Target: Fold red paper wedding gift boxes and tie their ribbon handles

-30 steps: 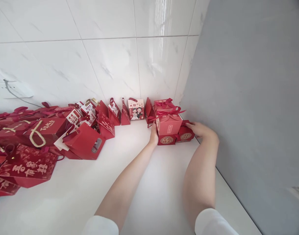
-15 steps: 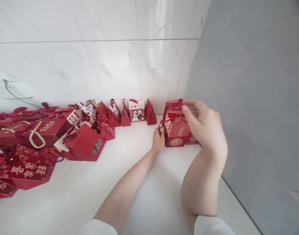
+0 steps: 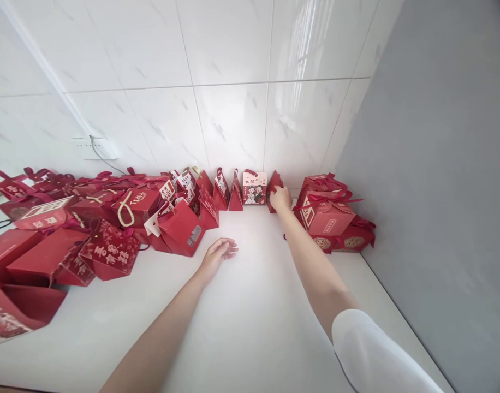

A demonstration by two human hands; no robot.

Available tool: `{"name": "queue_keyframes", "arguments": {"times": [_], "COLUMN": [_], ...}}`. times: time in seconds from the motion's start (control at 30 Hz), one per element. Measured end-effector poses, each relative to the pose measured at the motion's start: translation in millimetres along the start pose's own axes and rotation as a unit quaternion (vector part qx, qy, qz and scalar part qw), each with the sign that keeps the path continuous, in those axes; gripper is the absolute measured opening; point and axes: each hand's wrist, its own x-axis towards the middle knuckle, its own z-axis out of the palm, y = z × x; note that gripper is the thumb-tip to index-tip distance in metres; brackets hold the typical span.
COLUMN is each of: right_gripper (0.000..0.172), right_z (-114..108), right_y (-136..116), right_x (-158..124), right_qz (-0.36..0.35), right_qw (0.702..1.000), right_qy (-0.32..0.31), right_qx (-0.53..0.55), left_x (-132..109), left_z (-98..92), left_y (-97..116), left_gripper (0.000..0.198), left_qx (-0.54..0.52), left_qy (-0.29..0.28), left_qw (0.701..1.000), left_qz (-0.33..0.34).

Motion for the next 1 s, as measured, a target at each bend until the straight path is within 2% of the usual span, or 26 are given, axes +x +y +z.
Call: {"name": "queue_keyframes", "arguments": {"times": [0.1, 0.2, 0.3, 0.37, 0.4, 0.47, 0.53, 0.57, 0.63, 0.7, 0.83, 0.93, 1.0], "right_gripper": [0.044, 0.04, 0.032, 0.021, 0.018, 0.021, 0.026, 0.027, 0.028, 0.029, 0.028, 0.027, 0.032], "right_z": [-10, -24, -46, -64, -74, -90, -103, -107, -111, -112, -109, -99, -91], "right_y": [0, -6, -11, -11, -10, -7, -3, -1, 3, 6, 5, -1, -5], "right_x": [-10, -38, -74, -97, -108, -125, -137, -141, -148, -152, -160, -164, -166], "right_qz": [-0.005, -0.015, -0.043, -0.099, -0.151, -0.295, -0.369, -0.381, -0.379, -0.37, -0.361, -0.388, -0.433], "right_qw": [0.999, 0.997, 0.992, 0.982, 0.969, 0.912, 0.87, 0.865, 0.871, 0.883, 0.896, 0.888, 0.867], "right_qy": [-0.023, -0.045, -0.089, -0.143, -0.184, -0.283, -0.325, -0.326, -0.308, -0.282, -0.242, -0.203, -0.188], "right_qx": [-0.025, -0.056, -0.079, -0.078, -0.068, -0.023, 0.019, 0.035, 0.054, 0.062, 0.093, 0.143, 0.159], "left_x": [-7, -4, 0, 1, 0, -4, -11, -15, -23, -30, -39, -43, -44], "left_z": [-6.6, -4.4, -2.2, -2.3, -2.5, -2.3, -0.2, 1.8, 7.1, 13.2, 20.8, 19.6, 17.2], "left_y": [2, 0, -2, 0, 2, 10, 20, 26, 37, 47, 58, 62, 63], "left_gripper": [0.036, 0.041, 0.048, 0.052, 0.053, 0.051, 0.051, 0.051, 0.053, 0.056, 0.069, 0.084, 0.083], "left_qx": [0.013, 0.023, 0.04, 0.063, 0.076, 0.091, 0.088, 0.086, 0.09, 0.099, 0.086, 0.079, 0.102], "left_qy": [0.02, 0.026, 0.089, 0.165, 0.195, 0.213, 0.168, 0.135, 0.078, 0.051, 0.002, -0.08, -0.11], "left_qw": [1.0, 0.999, 0.995, 0.982, 0.974, 0.965, 0.966, 0.967, 0.965, 0.961, 0.968, 0.969, 0.961], "left_qz": [-0.01, 0.0, 0.034, 0.067, 0.084, 0.125, 0.175, 0.198, 0.234, 0.254, 0.234, 0.222, 0.232]}}
